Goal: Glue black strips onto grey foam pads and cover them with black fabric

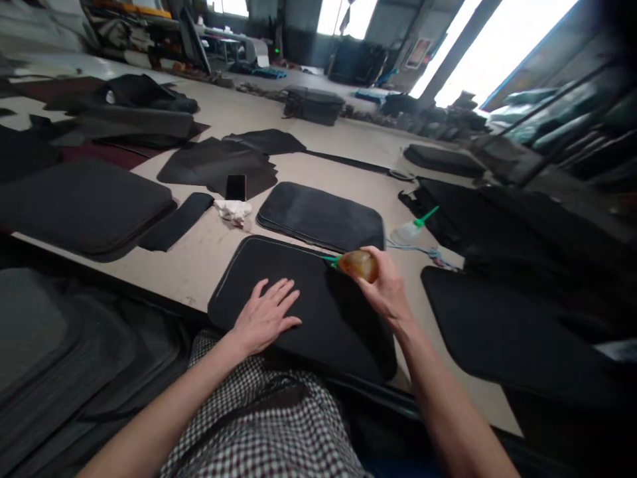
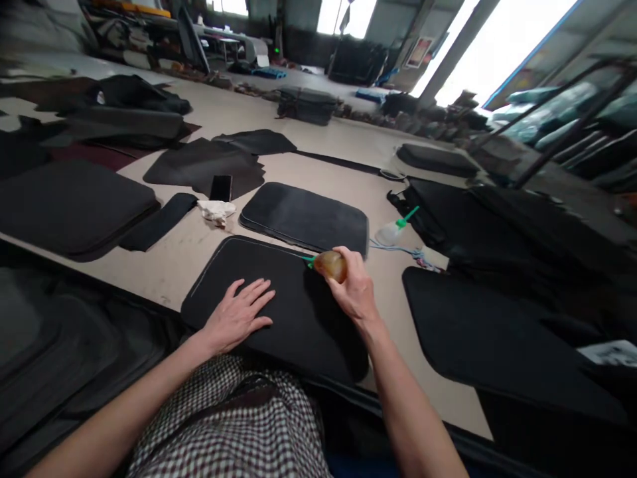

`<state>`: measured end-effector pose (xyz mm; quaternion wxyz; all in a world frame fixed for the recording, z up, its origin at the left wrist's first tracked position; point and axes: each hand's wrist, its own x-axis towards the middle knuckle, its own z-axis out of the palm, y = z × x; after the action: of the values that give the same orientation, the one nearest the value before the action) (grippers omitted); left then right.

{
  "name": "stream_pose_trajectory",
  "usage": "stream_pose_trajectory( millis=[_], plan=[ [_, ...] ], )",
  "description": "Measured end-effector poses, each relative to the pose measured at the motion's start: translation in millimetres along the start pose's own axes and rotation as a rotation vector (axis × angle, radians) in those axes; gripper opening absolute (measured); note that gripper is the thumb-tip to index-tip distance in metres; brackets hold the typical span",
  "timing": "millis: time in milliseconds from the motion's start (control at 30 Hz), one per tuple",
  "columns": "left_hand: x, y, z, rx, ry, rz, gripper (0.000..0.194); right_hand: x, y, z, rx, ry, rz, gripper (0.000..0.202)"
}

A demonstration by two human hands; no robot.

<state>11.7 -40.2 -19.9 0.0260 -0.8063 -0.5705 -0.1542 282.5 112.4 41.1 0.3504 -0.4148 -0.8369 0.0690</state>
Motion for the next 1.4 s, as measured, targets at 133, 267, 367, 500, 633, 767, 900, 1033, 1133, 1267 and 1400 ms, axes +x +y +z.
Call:
stream_pose_trajectory(
  millis=[133,267,367,500,633,767,900,1033,1133,1267,1400],
  plan=[
    [1,0,1.4,-0.008,-0.016,0.021,0.057,-37,40,-44,-0.085,0.075,0.091,0.049],
    [3,-1,4.1,-0.021,-0.03,0.022,0.057,-66,62,-70,-0.155,0.168,0.217,0.052],
    [4,-1,4.6,-0.005,-0.051,0.022,0.057,-79,64,-81,-0.173,0.19,0.253,0.051],
    [4,0,3.0,0.021,-0.076,0.029,0.057,-94,53,-94,-0.17,0.193,0.268,0.049],
    [4,0,3.1,0.02,-0.077,0.031,0.056,-113,35,-114,-0.147,0.172,0.301,0.045],
    [3,0,4.9,0.023,-0.09,0.032,0.057,-139,19,-139,-0.041,0.083,0.386,0.044],
    [3,-2,6.9,0.022,-0.092,0.025,0.058,-168,5,-160,0.067,-0.01,0.473,0.046],
    [3,-3,7.2,0.006,-0.105,0.026,0.058,-193,-9,-166,0.134,-0.064,0.538,0.049],
    [3,-3,4.1,-0.015,-0.12,0.029,0.058,-202,-18,-155,0.186,-0.063,0.564,0.051],
    [5,-6,-5.8,-0.143,-0.169,-0.006,0.06,-198,-30,-127,0.309,-0.07,0.559,0.051],
    [8,-18,-20.2,-0.434,-0.17,-0.122,0.067,-179,-46,-95,0.419,-0.144,0.521,0.05]
  ],
)
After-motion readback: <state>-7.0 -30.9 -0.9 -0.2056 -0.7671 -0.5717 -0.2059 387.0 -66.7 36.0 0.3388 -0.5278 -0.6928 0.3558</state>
